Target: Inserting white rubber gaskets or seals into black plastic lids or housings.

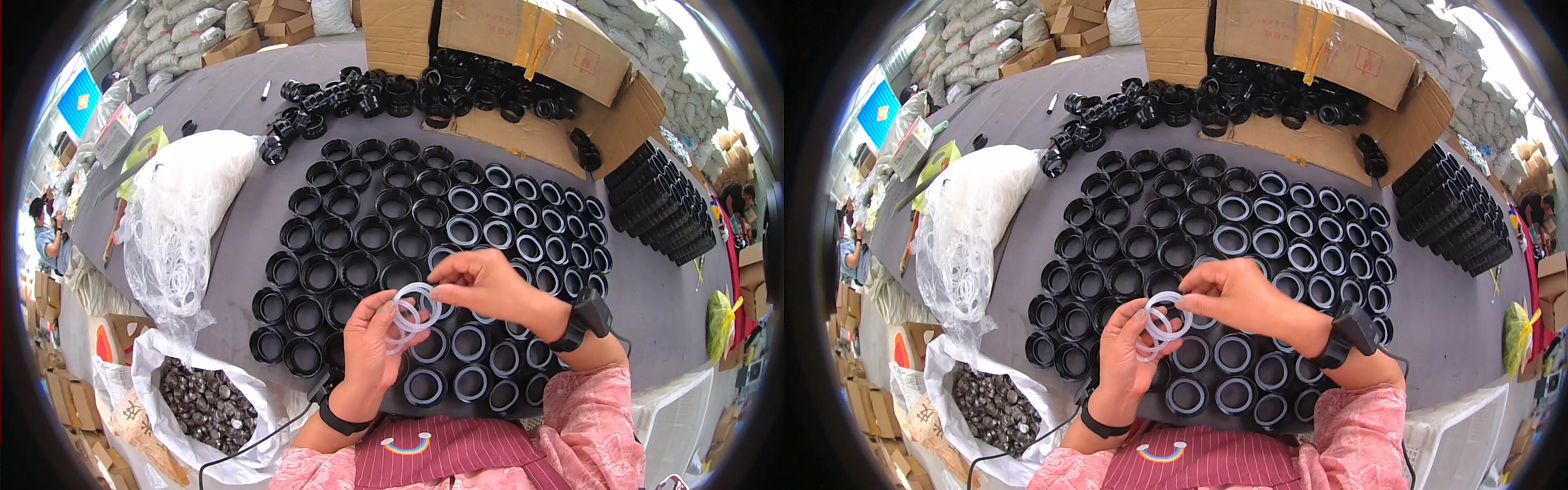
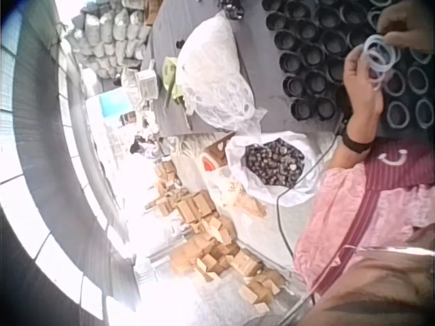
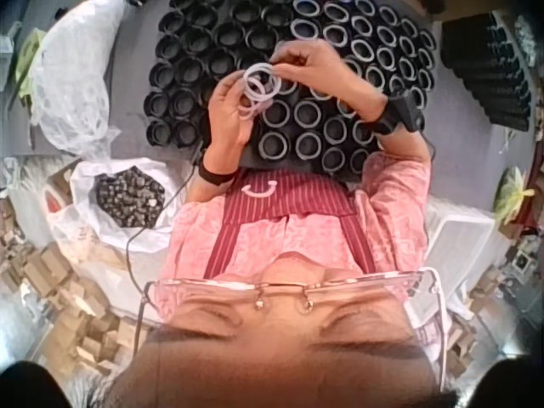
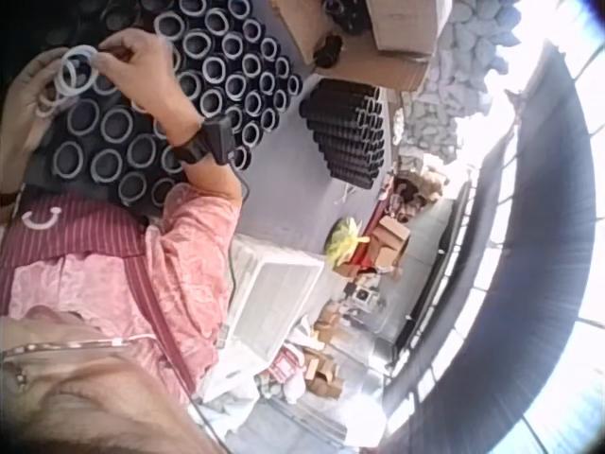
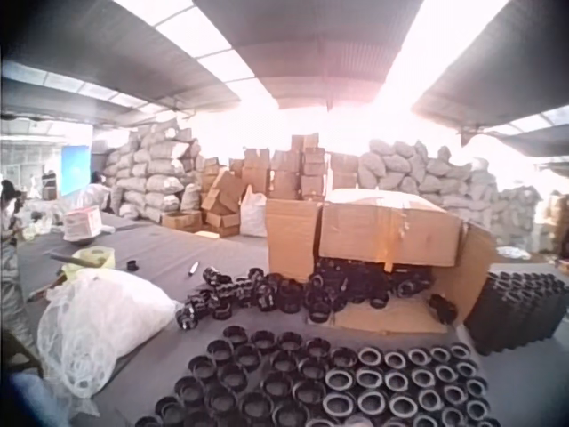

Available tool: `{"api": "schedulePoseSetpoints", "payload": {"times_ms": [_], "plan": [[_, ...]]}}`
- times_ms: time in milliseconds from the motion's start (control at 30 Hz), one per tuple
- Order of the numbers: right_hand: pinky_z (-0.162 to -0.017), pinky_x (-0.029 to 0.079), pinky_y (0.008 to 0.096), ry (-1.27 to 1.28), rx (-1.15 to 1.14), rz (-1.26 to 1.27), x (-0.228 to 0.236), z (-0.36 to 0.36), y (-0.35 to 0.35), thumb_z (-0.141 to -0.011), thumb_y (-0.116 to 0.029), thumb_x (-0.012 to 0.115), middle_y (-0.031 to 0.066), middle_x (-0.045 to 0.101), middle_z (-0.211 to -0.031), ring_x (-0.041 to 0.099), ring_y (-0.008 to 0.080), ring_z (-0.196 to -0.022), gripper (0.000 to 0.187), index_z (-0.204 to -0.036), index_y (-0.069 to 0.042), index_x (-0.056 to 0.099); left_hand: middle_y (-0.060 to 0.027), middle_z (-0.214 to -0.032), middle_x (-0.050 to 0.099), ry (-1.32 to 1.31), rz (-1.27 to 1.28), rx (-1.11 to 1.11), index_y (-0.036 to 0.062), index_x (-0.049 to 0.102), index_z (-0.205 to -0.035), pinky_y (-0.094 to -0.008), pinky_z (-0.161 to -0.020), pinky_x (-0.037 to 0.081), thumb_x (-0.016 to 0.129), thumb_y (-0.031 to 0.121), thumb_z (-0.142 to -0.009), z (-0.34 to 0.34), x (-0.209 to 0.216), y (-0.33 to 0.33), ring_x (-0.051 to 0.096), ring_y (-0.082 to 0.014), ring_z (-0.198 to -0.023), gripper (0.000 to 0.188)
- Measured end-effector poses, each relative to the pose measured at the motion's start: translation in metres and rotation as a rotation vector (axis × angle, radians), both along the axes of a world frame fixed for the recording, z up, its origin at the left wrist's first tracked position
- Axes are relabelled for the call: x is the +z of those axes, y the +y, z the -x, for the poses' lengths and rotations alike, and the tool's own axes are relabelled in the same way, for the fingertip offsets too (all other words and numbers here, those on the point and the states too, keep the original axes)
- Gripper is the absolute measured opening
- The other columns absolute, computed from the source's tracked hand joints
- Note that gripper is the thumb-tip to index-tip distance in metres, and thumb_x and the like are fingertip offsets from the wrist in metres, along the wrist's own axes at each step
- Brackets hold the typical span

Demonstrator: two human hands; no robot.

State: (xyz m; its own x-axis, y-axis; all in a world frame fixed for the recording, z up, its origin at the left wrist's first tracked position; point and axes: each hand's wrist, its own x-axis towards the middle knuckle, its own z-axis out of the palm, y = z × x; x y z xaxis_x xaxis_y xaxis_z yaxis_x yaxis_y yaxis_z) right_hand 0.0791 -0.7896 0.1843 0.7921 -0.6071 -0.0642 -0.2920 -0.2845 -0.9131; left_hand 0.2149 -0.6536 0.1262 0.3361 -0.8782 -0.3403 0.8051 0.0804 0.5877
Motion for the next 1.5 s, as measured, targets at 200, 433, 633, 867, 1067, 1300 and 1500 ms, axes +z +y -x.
{"api": "schedulePoseSetpoints", "payload": {"times_ms": [200, 433, 633, 867, 1067, 1300, 1500], "plan": [[-0.049, 0.039, 0.0175, -0.073, -0.012, -0.084, -0.005, 0.006, 0.009, -0.079, -0.009, 0.068, -0.0008, 0.059, -0.063, 0.050, 0.0026, -0.054, 0.011, -0.083, 0.001, 0.064, -0.0107, -0.094, 0.064, 0.007, 0.022, -0.016, 0.0057, 0.057, -0.103, -0.0429, -0.063, 0.060, 0.054, 0.012, -0.089, 0.000, 0.000, 0.006, 0.067, -0.0279, -0.085, 0.015], [-0.044, 0.044, 0.0183, -0.217, -0.074, -0.466, 0.009, 0.017, -0.009, -0.082, -0.012, 0.063, 0.0044, 0.065, -0.070, 0.058, 0.0081, -0.051, 0.010, -0.082, -0.002, 0.063, -0.0094, -0.090, 0.065, 0.076, -0.009, 0.041, 0.0076, 0.057, -0.101, -0.0445, -0.061, 0.059, 0.056, 0.013, -0.088, -0.008, -0.003, 0.004, 0.067, -0.0268, -0.080, 0.014], [-0.042, 0.033, 0.0178, -0.296, -0.422, -0.208, -0.023, 0.020, -0.094, -0.077, -0.001, 0.064, 0.0015, 0.062, -0.069, 0.046, 0.0038, -0.048, 0.007, -0.083, -0.002, 0.061, -0.0095, -0.090, 0.066, 0.068, -0.051, 0.059, 0.0098, 0.058, -0.100, -0.0434, -0.057, 0.059, 0.056, 0.012, -0.088, -0.008, -0.005, 0.010, 0.067, -0.0281, -0.077, 0.012], [-0.044, 0.037, 0.0214, -0.352, -0.714, -0.094, -0.073, 0.003, -0.178, -0.078, 0.001, 0.062, 0.0037, 0.062, -0.071, 0.048, 0.0078, -0.049, 0.007, -0.085, 0.000, 0.061, -0.0098, -0.089, 0.066, 0.071, -0.038, 0.070, 0.0082, 0.058, -0.098, -0.0427, -0.056, 0.058, 0.056, 0.010, -0.087, -0.009, -0.002, 0.009, 0.068, -0.0293, -0.075, 0.011], [-0.039, 0.031, 0.0217, -0.270, -0.799, -0.048, -0.087, -0.013, -0.201, -0.079, -0.001, 0.062, 0.0043, 0.063, -0.073, 0.045, 0.0077, -0.046, 0.009, -0.087, -0.001, 0.060, -0.0107, -0.089, 0.066, 0.092, -0.026, 0.084, 0.0078, 0.057, -0.099, -0.0436, -0.057, 0.059, 0.057, 0.008, -0.086, -0.011, -0.005, 0.009, 0.068, -0.0291, -0.074, 0.013], [-0.048, 0.044, 0.0287, 0.043, -0.827, 0.167, -0.093, -0.012, -0.207, -0.076, -0.008, 0.064, 0.0095, 0.066, -0.073, 0.057, 0.0151, -0.053, 0.011, -0.084, 0.000, 0.065, -0.0116, -0.089, 0.066, 0.094, -0.011, 0.086, 0.0083, 0.057, -0.098, -0.0440, -0.058, 0.059, 0.056, 0.008, -0.086, -0.012, -0.006, 0.012, 0.068, -0.0289, -0.074, 0.012], [-0.071, 0.050, 0.0397, 0.318, -0.713, 0.557, -0.075, -0.018, -0.189, -0.075, -0.020, 0.064, 0.0148, 0.067, -0.081, 0.063, 0.0341, -0.080, 0.017, -0.084, -0.007, 0.070, -0.0121, -0.090, 0.066, 0.056, -0.037, 0.113, 0.0083, 0.057, -0.099, -0.0442, -0.059, 0.059, 0.055, 0.008, -0.088, -0.014, -0.005, 0.014, 0.068, -0.0288, -0.076, 0.012]]}}
